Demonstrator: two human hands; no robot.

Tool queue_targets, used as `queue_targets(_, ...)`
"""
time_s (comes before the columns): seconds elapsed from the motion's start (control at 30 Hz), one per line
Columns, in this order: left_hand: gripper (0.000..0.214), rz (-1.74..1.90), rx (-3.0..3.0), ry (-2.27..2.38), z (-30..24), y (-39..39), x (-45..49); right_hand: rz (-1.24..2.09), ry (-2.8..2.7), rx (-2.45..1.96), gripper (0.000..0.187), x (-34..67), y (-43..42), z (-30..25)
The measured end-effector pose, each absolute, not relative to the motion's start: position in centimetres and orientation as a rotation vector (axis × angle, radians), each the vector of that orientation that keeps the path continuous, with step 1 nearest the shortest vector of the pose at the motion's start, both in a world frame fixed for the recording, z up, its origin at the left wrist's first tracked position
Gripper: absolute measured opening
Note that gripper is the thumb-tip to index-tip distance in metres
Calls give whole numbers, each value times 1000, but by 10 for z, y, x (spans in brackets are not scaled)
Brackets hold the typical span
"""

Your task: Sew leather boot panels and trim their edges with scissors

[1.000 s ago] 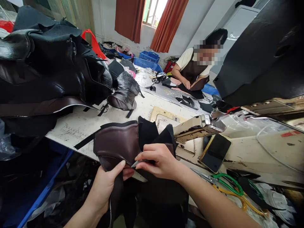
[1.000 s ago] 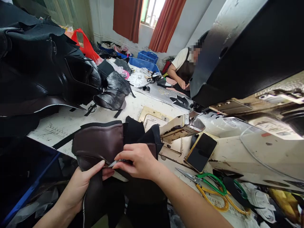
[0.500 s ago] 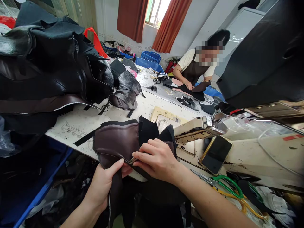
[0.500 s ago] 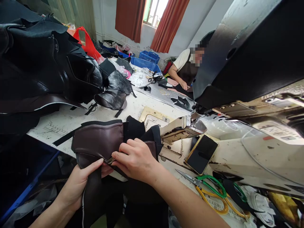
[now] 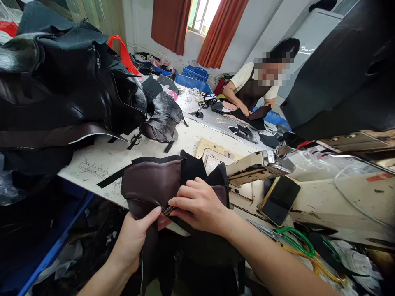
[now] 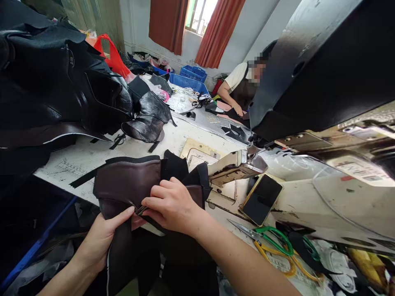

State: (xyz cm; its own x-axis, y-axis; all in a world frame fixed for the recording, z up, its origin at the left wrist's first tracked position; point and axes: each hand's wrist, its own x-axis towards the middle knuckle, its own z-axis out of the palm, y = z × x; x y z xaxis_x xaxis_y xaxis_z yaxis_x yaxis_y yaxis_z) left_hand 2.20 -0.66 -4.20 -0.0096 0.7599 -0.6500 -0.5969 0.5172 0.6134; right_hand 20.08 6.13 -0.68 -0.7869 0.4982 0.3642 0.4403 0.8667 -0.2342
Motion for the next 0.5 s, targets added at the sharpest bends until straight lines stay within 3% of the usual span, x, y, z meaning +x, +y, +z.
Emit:
queue_targets(0.23,43,1080,171,1150,-43,-7,25,649,-2507,-617,36,203,73,-18)
queue_targets(0.5,43,1064,187,1149,-43,-8,24,421,-2596,-520,40,206,74,-19)
